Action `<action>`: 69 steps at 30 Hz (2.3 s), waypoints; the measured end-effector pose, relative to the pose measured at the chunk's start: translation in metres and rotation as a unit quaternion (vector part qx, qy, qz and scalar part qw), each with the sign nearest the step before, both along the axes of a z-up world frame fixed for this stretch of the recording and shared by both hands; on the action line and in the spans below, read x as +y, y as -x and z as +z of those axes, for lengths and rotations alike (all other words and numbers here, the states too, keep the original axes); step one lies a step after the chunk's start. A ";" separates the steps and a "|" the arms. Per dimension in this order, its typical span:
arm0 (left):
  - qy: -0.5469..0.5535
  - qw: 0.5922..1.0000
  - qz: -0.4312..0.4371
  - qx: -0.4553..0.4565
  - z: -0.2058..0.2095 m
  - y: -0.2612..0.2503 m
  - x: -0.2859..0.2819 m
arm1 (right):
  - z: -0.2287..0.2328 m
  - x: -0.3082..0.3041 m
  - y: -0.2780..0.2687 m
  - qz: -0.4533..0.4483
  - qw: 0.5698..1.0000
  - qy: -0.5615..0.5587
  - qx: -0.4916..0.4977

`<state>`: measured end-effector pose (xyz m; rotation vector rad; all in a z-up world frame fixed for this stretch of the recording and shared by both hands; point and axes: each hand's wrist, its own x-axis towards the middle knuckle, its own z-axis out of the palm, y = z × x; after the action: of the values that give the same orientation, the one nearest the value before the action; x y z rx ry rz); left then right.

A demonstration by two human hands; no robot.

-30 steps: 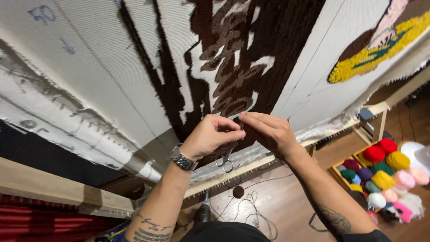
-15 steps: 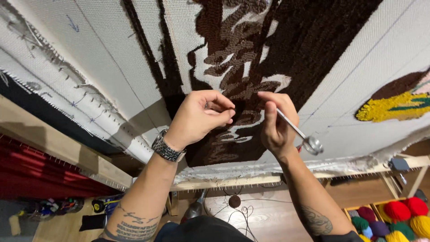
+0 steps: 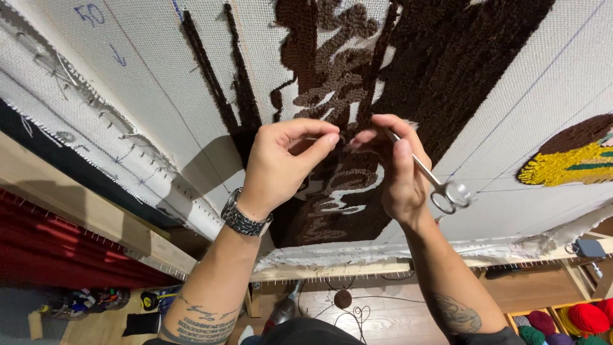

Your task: Trimming excess yarn and refining the pile of a tufted rug on a frame using scissors.

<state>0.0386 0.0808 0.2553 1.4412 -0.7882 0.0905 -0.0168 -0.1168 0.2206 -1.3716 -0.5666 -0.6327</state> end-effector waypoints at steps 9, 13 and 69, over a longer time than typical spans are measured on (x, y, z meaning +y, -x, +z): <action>0.125 0.992 -0.004 -0.025 0.010 -0.006 -0.014 | 0.005 0.005 -0.017 -0.162 0.982 0.057 -0.082; 0.141 0.986 0.057 -0.074 0.015 -0.009 -0.021 | 0.007 -0.001 -0.025 -0.173 0.978 0.029 -0.113; -0.049 0.874 0.345 -0.340 0.021 -0.044 -0.043 | 0.006 -0.006 -0.091 -0.334 0.900 0.122 -0.252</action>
<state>0.0831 0.0377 0.2758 1.7499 -0.7940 1.1757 0.0740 -0.1229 0.2265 -1.6528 -0.5891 -1.5506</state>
